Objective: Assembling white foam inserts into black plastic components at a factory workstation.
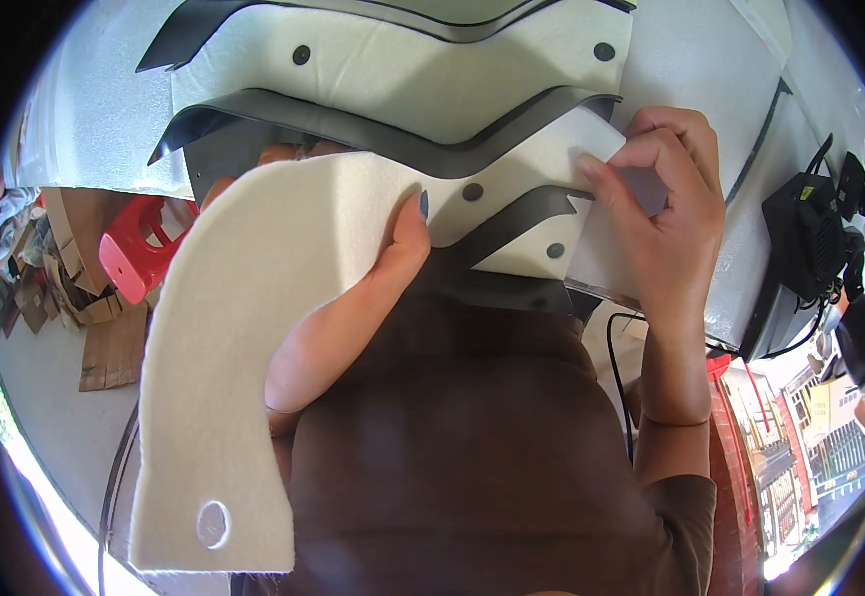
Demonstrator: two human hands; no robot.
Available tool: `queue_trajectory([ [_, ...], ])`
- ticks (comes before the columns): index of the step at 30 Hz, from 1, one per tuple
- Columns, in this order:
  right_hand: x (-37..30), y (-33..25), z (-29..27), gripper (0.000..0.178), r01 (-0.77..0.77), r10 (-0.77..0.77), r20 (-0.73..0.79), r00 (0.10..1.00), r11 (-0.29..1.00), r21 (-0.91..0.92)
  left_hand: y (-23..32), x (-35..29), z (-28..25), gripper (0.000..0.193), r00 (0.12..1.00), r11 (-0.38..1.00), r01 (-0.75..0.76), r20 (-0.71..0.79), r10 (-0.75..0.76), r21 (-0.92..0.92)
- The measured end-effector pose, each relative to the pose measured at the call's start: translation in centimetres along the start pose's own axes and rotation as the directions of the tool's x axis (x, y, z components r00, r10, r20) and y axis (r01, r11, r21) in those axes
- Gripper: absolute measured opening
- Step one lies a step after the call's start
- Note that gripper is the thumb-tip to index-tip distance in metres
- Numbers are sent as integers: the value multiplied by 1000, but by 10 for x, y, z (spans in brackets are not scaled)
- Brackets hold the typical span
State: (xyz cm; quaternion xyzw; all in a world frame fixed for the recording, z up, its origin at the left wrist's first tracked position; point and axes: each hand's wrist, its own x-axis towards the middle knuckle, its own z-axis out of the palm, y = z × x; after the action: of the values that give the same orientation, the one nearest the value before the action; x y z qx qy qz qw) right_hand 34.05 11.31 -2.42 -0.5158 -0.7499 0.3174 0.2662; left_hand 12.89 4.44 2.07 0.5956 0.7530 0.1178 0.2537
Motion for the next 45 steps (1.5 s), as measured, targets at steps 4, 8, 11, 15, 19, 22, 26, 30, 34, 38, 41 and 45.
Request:
queue_trajectory([
  [4,1,-4,-3,25,114,-118,3,993,956,-272,2,-1,0,28,1000,1000,27,4,-27,-5],
  [8,-2,-7,-6,30,59,-51,30,998,916,-397,9,-2,4,23,998,995,67,-9,-68,-69],
  [11,4,-1,-10,35,9,-7,7,1000,906,-423,13,-2,5,20,997,991,80,-14,-81,-104],
  [15,15,3,-16,37,76,-77,15,997,897,-436,-4,-2,5,17,999,998,48,5,-48,-36],
  [19,24,-3,-6,31,52,-45,27,999,886,-461,-9,-2,1,14,998,995,-61,14,60,73],
  [22,21,7,-3,26,87,-101,-2,995,865,-494,-15,2,5,12,988,986,-152,13,152,61],
  [26,20,4,-9,27,111,-116,16,993,889,-444,-4,9,-4,11,968,952,-246,-5,251,181],
  [30,9,-27,-20,20,324,-295,219,930,940,-107,-11,7,4,16,963,955,-247,-70,261,165],
  [34,7,-43,-11,26,306,-306,416,856,950,69,-8,6,1,14,962,958,-254,-71,265,136],
  [38,9,-49,-11,24,316,-269,462,845,948,-26,-3,8,-2,13,950,922,-269,-83,301,278],
  [41,11,-54,-11,21,332,-268,466,843,941,-60,-3,7,-7,14,963,928,-225,-78,258,297],
  [45,13,-57,-9,20,355,-279,481,831,932,-72,-5,2,-25,29,889,945,314,322,-325,87],
])
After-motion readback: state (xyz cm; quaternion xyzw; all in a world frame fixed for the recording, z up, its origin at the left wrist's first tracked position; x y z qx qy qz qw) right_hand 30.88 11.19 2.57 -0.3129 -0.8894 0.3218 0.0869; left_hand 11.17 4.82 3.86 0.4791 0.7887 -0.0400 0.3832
